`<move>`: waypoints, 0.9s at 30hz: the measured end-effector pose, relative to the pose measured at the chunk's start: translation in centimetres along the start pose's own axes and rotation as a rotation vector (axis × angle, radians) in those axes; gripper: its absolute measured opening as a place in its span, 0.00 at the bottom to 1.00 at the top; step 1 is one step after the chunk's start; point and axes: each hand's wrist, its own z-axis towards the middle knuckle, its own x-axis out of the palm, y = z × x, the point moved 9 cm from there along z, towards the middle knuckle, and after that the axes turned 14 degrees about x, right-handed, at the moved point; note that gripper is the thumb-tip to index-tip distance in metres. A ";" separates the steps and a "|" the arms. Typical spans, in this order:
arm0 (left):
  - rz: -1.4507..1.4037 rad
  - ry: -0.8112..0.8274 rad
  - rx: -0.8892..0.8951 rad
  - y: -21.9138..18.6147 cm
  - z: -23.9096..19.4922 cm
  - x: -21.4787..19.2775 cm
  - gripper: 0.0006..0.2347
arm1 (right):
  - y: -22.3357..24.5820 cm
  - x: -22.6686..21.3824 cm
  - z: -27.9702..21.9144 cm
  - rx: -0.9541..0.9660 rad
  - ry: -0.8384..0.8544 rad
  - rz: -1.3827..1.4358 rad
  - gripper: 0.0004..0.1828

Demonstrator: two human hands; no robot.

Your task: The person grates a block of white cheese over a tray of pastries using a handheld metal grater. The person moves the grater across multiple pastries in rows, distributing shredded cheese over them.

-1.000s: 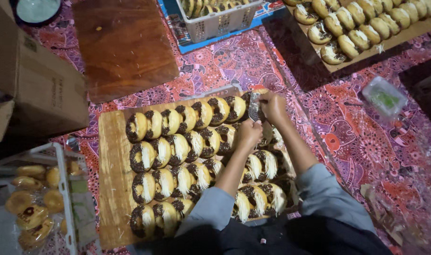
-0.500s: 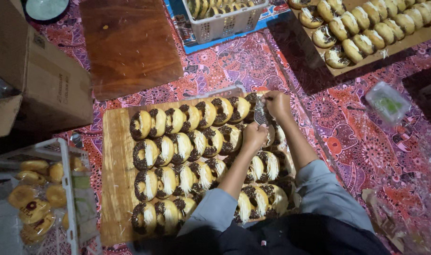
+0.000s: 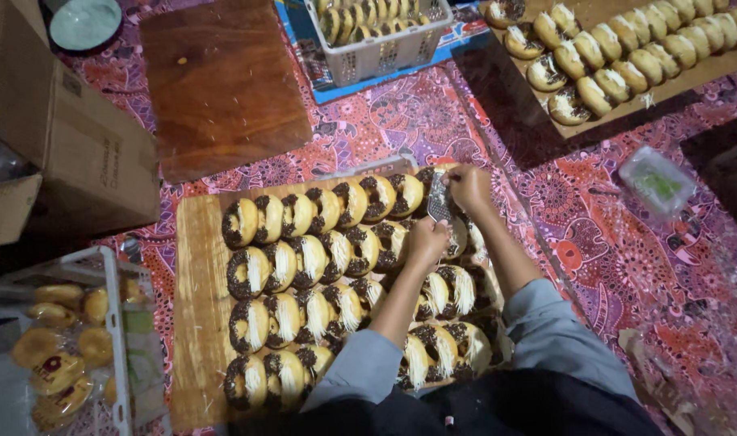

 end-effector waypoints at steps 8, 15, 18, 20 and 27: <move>-0.010 0.050 -0.097 1.1 -0.5 0.2 0.06 | -2.3 2.1 0.2 0.211 0.168 -0.001 0.06; -0.115 0.021 -0.053 0.1 -1.4 -0.2 0.07 | -4.8 3.1 2.2 0.377 0.228 0.129 0.10; -0.073 0.017 -0.113 -0.1 -2.8 -0.5 0.07 | -4.6 3.2 2.6 0.252 0.137 0.086 0.12; -0.044 0.028 -0.143 -0.7 -4.6 -0.8 0.07 | -5.0 3.2 2.9 0.274 0.125 0.067 0.11; -0.103 -0.040 -0.160 -1.9 -15.8 -7.1 0.07 | -3.8 0.5 0.9 0.359 0.217 0.157 0.09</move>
